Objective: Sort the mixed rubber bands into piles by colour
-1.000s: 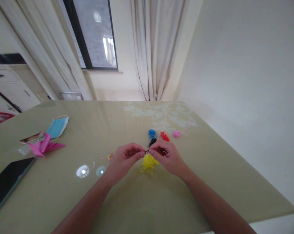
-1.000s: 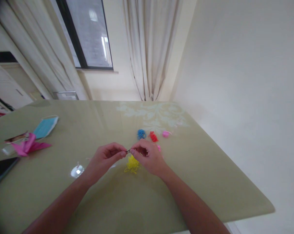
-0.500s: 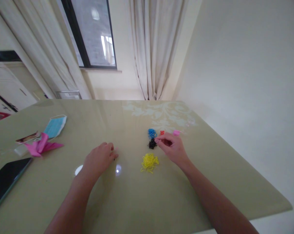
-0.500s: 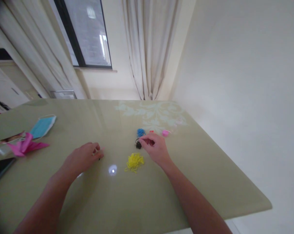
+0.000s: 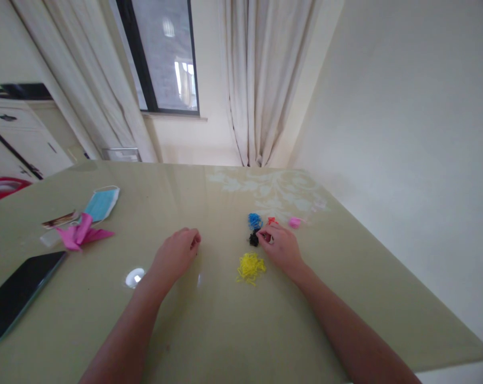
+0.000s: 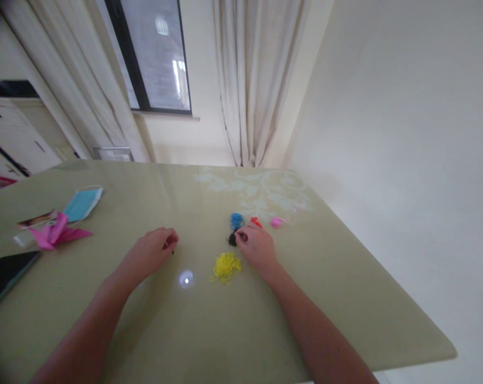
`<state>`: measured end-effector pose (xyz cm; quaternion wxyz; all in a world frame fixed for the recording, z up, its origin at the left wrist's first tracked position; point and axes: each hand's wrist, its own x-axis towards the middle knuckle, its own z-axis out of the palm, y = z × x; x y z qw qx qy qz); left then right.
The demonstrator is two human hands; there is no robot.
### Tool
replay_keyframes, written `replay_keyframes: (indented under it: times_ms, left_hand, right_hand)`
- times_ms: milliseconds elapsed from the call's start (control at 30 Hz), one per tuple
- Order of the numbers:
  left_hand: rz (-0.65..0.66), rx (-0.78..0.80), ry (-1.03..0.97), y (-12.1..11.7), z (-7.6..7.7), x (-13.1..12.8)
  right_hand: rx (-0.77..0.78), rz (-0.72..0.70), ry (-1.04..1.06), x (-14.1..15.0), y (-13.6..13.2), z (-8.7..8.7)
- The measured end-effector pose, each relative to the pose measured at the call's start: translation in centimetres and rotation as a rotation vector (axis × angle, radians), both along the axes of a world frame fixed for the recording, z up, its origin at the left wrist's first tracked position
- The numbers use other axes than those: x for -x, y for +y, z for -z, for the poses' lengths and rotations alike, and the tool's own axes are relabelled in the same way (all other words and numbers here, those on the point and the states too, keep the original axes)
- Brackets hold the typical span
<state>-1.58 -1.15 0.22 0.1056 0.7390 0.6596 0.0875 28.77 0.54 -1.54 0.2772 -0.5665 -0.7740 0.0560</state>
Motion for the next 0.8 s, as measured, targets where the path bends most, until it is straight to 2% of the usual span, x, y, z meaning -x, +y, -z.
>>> replay_keyframes:
  times_ms: [167, 400, 467, 533, 633, 800]
  left_hand:
    - [-0.012, -0.101, -0.097, 0.3, -0.3, -0.3]
    - [-0.005, -0.151, -0.228, 0.3, -0.7, -0.3]
    - [-0.01, -0.152, -0.387, 0.3, -0.8, -0.5]
    - [0.01, -0.124, -0.637, 0.2, -1.1, -1.0]
    - [0.075, -0.059, -0.97, -0.5, -1.7, -2.4]
    - [0.189, 0.016, -1.192, -2.2, -2.5, -5.0]
  right_hand:
    - [0.0, 0.028, -0.016, -0.1, -0.1, -0.3]
    - [-0.049, 0.002, 0.038, -0.7, 0.2, -0.2]
    - [-0.082, 0.002, 0.077, -0.8, 0.1, -0.4]
    - [-0.119, -0.028, 0.133, -0.6, -0.3, -0.9]
    - [-0.096, -0.149, 0.266, 0.2, -1.4, -1.9]
    - [0.07, -0.308, 0.47, 2.1, -3.9, -3.1]
